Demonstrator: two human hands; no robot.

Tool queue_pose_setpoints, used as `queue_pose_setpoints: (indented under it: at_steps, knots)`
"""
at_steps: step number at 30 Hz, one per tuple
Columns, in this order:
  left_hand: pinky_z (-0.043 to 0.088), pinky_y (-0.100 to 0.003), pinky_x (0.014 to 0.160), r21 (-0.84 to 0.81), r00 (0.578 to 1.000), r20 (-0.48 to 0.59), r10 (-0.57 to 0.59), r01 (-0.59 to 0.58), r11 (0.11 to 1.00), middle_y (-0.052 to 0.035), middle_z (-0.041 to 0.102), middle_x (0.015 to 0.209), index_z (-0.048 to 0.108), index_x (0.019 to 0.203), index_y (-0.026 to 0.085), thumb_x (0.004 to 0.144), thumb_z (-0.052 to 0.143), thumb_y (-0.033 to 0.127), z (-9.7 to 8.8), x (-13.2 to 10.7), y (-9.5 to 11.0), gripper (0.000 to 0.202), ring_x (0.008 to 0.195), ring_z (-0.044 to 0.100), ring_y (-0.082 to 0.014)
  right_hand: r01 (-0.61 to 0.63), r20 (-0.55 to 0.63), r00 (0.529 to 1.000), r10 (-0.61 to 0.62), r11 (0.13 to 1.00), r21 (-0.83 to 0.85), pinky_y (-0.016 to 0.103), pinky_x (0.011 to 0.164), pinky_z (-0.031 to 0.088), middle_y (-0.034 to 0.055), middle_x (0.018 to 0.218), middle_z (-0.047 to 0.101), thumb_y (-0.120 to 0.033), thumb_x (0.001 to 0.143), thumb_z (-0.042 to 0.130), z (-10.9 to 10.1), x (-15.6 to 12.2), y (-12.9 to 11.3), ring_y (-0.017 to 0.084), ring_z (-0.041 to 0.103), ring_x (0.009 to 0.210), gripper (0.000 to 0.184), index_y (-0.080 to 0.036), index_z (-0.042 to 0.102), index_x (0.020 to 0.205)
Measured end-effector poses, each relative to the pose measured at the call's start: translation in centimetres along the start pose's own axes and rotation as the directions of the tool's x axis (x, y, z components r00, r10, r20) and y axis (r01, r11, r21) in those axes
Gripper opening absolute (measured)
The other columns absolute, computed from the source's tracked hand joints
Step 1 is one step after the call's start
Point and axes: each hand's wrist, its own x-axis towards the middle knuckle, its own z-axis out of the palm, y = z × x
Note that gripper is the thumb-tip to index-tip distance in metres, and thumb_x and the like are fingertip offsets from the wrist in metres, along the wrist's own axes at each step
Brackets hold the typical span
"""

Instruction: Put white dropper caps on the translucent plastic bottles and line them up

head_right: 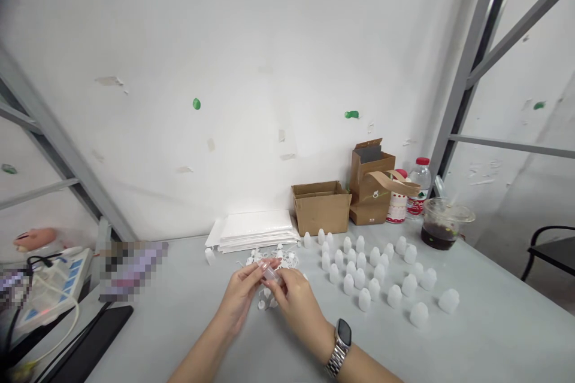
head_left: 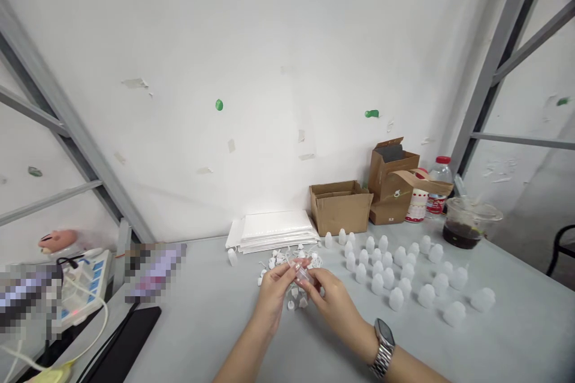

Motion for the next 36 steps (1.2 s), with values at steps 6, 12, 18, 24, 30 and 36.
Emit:
queue_pose_setpoints:
  at_steps: [6,12,18,24,30,36]
  knots:
    - [0.041,-0.032,0.088,-0.134,0.999,-0.047,-0.001,-0.006,0.991,-0.0124,0.068,0.098,0.07,0.082,0.013,0.062,0.07,0.033,-0.5,0.6,-0.5,0.029,0.102,0.056,-0.0249,0.004,0.026,1.0,-0.007,0.994,0.111,0.027,0.065,0.043,0.003,0.077,0.063,-0.035,0.08,0.053,0.1,0.1,-0.4,0.016,0.053,0.068,0.02,-0.019,0.061,0.09]
    - [0.046,-0.026,0.078,-0.279,0.998,0.012,-0.065,0.066,0.958,-0.0063,0.068,0.095,0.066,0.081,0.019,0.065,0.069,0.031,-0.9,0.9,-1.0,0.02,0.097,0.058,-0.0189,-0.12,0.124,0.989,0.083,0.935,0.333,0.027,0.06,0.042,0.0017,0.066,0.061,-0.043,0.082,0.047,0.1,0.2,-1.1,0.015,0.054,0.06,0.03,-0.017,0.059,0.074]
    - [0.047,-0.027,0.076,-0.248,0.993,0.109,-0.048,0.074,0.966,-0.0085,0.065,0.103,0.066,0.081,0.018,0.068,0.066,0.037,-1.1,0.6,-0.7,0.023,0.102,0.055,-0.0206,-0.315,0.343,0.935,0.088,0.65,0.692,0.025,0.053,0.04,0.0012,0.055,0.06,-0.056,0.076,0.049,0.7,0.7,-0.4,0.013,0.054,0.051,0.042,-0.015,0.056,0.069]
    - [0.046,-0.029,0.074,-0.196,0.994,0.11,-0.02,0.042,0.98,-0.0082,0.068,0.091,0.067,0.08,0.017,0.068,0.065,0.036,-1.0,0.6,-0.9,0.022,0.09,0.059,-0.0205,-0.258,0.279,0.955,0.103,0.754,0.604,0.025,0.054,0.042,0.0008,0.056,0.059,-0.053,0.079,0.048,0.3,0.6,-0.8,0.013,0.053,0.052,0.039,-0.016,0.055,0.068]
    - [0.042,-0.035,0.086,-0.088,0.996,0.082,0.038,-0.03,0.996,-0.0105,0.068,0.095,0.068,0.086,0.013,0.07,0.064,0.035,-0.9,0.7,-0.9,0.027,0.094,0.058,-0.023,0.079,0.003,0.997,-0.081,0.985,0.152,0.032,0.074,0.042,0.0067,0.087,0.063,-0.035,0.085,0.044,-0.5,0.0,-0.8,0.018,0.055,0.079,0.024,-0.018,0.059,0.092]
    - [0.039,-0.037,0.089,-0.041,0.999,0.014,0.042,-0.041,0.998,-0.0124,0.068,0.096,0.069,0.089,0.013,0.068,0.064,0.04,-1.1,0.9,-1.0,0.035,0.097,0.058,-0.0251,-0.041,0.043,0.999,0.03,0.959,0.28,0.031,0.069,0.042,0.0049,0.079,0.062,-0.043,0.08,0.052,0.0,0.4,0.1,0.018,0.055,0.072,0.028,-0.018,0.06,0.089]
